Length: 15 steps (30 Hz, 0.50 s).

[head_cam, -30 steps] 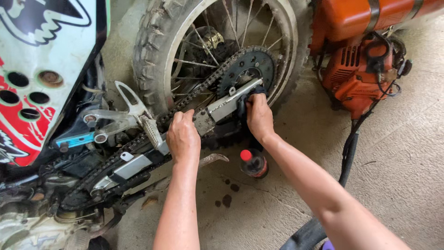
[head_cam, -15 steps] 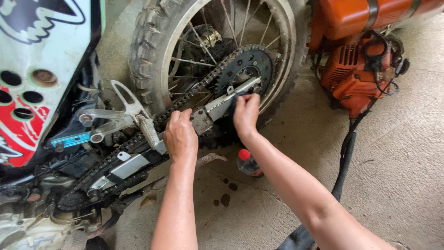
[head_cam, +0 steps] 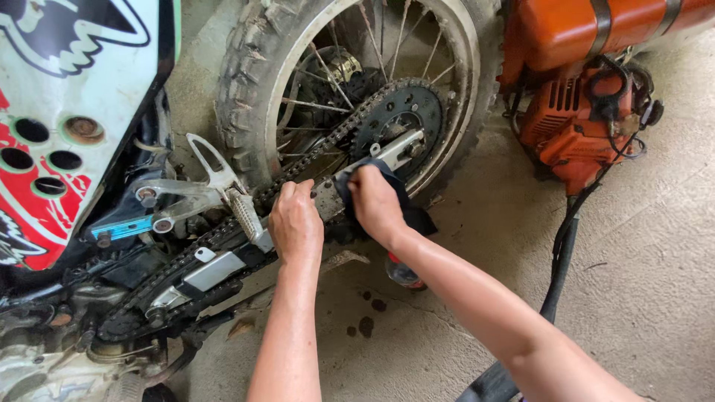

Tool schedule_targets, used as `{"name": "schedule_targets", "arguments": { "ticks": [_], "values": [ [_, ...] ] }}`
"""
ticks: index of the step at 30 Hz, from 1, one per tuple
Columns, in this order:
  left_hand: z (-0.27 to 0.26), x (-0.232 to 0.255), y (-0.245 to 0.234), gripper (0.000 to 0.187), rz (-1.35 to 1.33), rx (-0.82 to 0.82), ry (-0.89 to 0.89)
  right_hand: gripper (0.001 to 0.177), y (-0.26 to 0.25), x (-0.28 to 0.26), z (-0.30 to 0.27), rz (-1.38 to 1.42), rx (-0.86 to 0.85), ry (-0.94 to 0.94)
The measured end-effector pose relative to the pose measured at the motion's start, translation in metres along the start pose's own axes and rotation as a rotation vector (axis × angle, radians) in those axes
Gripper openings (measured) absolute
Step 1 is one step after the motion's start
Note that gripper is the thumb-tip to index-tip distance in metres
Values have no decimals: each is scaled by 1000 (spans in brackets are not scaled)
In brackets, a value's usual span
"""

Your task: The person wipes the chain, swingarm, and engine area of a dirt bike using a dark cloth. They move from the rear wheel area toward the front, cleaning the chain and surrounding components.

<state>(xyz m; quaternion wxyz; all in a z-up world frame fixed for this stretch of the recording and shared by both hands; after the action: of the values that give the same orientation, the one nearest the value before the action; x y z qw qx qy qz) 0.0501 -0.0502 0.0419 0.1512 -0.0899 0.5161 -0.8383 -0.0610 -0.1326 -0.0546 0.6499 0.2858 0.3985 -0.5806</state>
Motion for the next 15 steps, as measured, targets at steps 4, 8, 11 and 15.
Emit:
{"name": "schedule_targets", "arguments": {
  "ticks": [4,8,11,15],
  "values": [
    [0,7,-10,30,24,7,26,15,8,-31,4,-22,18,-233],
    [3,9,-14,30,8,-20,-5,13,9,-21,5,-129,-122,-296],
    [1,7,-14,30,11,-14,11,14,1,-1,-2,-181,-116,-326],
    [2,4,-10,28,3,-8,2,13,-19,47,2,-183,-61,12]
  ]
}}
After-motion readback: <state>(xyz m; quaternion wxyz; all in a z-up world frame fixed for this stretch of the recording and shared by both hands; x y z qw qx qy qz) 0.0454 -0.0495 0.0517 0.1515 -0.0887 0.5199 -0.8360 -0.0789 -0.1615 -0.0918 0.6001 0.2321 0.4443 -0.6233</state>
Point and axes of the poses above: each hand's wrist, its own z-axis towards the middle knuckle, its own y-axis out of the palm, x = y × z, the point moved 9 cm from there along z, towards the middle knuckle, and after that the axes turned 4 degrees about z, right-handed, at the moved point
